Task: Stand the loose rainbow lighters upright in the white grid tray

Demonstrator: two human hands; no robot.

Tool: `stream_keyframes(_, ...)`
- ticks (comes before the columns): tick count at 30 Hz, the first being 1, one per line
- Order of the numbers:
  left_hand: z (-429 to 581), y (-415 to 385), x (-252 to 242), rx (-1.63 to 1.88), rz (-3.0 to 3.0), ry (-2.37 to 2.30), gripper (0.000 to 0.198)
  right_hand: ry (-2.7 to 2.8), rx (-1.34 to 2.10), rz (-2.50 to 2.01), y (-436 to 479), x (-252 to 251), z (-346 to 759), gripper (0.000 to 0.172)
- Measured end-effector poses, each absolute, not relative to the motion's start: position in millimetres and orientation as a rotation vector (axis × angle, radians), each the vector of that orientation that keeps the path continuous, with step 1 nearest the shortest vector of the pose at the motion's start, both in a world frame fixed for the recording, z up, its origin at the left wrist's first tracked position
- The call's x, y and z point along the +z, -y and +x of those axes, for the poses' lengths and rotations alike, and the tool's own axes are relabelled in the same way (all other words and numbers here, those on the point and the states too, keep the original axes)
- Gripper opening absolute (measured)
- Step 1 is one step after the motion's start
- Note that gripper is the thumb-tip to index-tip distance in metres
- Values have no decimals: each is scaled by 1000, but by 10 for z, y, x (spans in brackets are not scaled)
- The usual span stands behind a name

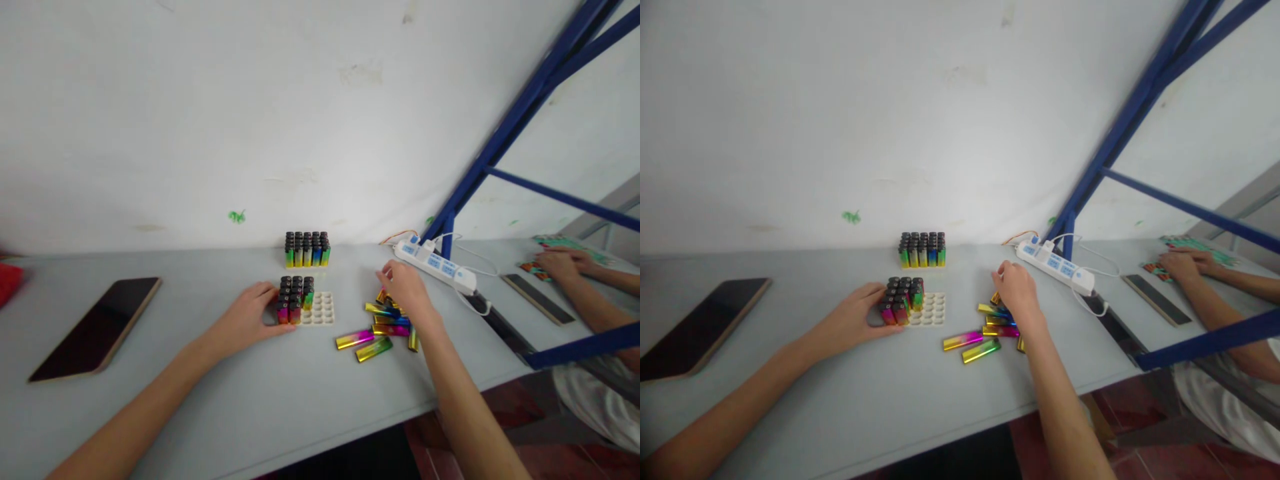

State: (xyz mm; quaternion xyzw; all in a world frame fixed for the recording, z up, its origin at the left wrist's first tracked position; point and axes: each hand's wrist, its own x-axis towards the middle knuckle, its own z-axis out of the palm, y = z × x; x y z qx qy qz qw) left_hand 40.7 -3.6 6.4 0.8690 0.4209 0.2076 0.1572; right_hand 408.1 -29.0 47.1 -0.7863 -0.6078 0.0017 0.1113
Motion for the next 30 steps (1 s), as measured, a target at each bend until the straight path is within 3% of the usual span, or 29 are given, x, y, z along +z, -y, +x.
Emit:
stream_keyframes(7,400,23,30,615,2488,-1195,55,1880,0,-2501,219,405,3964,31)
stream_keyframes(15,417,51,48,610,2497,-1203,54,1868,316,-2091,-142,353,3735,31)
stream_keyframes(18,420,70,55,589,2491,-1216,53,1757,697,-1733,-211,314,3602,26)
stream_keyframes(21,421,79,56,588,2488,-1218,54,1429,1133,-1257,-171,256,3446,45)
stream_keyframes(23,420,79,51,596,2484,-1215,54,1280,1251,-1109,-94,245,3353,56)
stream_keyframes(30,404,76,44,595,2465,-1212,54,1197,1394,-1116,151,304,3166,65)
